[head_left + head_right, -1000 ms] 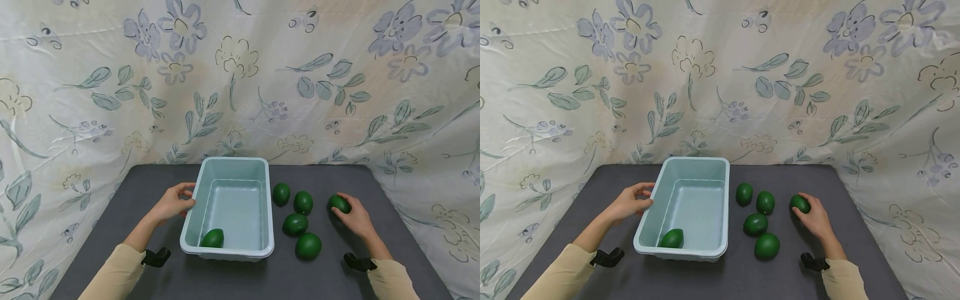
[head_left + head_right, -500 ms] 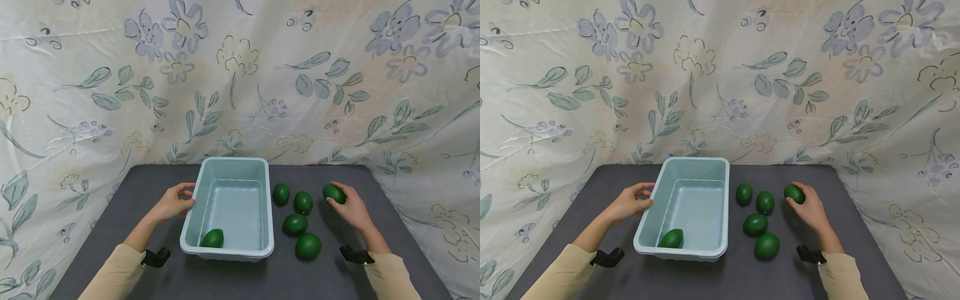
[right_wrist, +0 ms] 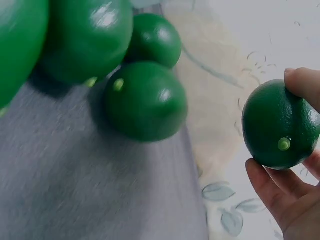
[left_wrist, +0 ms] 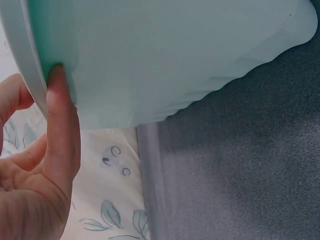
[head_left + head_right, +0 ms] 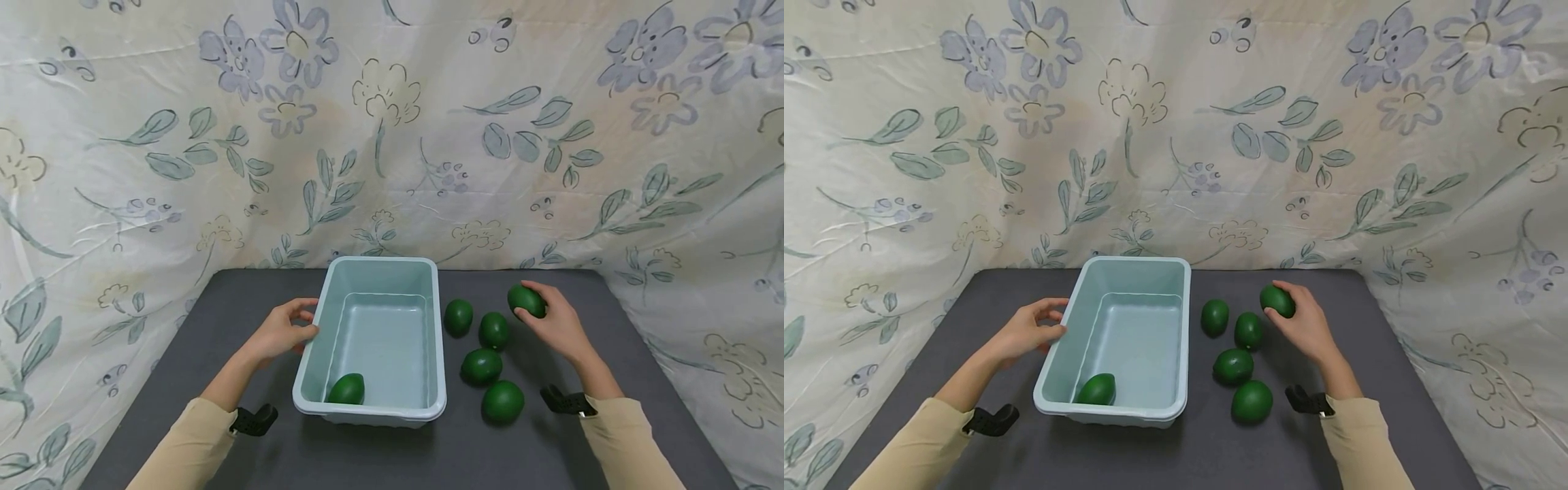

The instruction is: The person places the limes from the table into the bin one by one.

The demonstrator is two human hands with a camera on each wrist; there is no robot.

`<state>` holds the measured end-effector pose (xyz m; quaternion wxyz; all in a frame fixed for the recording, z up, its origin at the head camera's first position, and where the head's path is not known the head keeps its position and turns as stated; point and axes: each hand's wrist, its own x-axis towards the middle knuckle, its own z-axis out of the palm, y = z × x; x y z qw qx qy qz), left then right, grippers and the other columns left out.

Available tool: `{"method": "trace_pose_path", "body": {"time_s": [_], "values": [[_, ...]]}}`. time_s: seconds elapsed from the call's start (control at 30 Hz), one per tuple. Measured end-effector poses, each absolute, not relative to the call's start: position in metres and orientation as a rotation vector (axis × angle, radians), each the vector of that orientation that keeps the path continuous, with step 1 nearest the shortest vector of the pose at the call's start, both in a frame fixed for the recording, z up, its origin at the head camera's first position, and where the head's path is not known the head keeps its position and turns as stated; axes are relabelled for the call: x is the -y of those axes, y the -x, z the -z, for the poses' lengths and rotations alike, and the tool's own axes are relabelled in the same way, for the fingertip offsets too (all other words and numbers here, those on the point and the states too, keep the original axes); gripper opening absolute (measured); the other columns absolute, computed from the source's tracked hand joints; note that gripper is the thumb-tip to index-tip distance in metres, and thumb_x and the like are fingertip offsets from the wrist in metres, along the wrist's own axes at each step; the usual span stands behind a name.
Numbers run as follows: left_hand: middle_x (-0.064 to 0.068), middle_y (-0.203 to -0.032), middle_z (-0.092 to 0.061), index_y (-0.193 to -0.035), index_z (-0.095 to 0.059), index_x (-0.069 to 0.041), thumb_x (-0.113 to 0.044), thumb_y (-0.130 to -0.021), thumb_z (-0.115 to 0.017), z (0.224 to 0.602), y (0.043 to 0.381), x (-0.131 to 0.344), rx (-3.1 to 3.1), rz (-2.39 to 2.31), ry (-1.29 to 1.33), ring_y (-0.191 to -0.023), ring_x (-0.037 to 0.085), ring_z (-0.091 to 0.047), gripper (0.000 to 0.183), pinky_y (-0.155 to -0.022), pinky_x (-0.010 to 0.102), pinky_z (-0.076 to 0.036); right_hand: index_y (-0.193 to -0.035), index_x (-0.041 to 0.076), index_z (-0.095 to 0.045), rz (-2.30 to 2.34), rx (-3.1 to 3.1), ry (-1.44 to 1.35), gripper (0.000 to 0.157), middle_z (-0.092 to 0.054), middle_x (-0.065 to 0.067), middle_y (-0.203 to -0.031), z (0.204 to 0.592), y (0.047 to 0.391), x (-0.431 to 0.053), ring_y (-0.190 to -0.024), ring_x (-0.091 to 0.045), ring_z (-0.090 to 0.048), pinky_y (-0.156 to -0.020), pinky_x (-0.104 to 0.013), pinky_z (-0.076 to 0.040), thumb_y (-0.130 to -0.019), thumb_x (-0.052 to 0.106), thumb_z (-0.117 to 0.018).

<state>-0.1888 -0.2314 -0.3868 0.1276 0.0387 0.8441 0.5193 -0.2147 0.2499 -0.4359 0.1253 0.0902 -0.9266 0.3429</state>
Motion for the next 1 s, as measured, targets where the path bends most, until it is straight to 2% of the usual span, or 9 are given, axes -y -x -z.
{"method": "trace_pose_path", "body": {"time_s": [0.43, 1.0], "values": [[0.019, -0.108, -0.053, -0.137, -0.038, -0.007, -0.010, -0.085, -0.061, 0.386, 0.190, 0.232, -2.447, -1.506, -0.120, -0.080, 0.022, -0.061, 0.057, -0.061, 0.037, -0.055, -0.135, 0.010, -0.044, -1.061, 2.672, -0.355, 0.056, -0.046, -0.019, -0.124, 0.410, 0.232, -0.218, -0.099, -0.033, -0.052, -0.076, -0.048, -0.045, -0.086, 0.029, -0.064], [0.019, -0.109, -0.053, -0.137, -0.039, -0.007, -0.011, -0.085, -0.061, 0.387, 0.192, 0.234, -2.454, -1.495, -0.133, -0.081, 0.022, -0.061, 0.057, -0.062, 0.037, -0.055, -0.135, 0.012, -0.044, -1.219, 2.631, -0.477, 0.056, -0.044, -0.015, -0.131, 0.386, 0.239, -0.170, -0.101, -0.029, -0.053, -0.078, -0.044, -0.047, -0.085, 0.026, -0.066]]}}
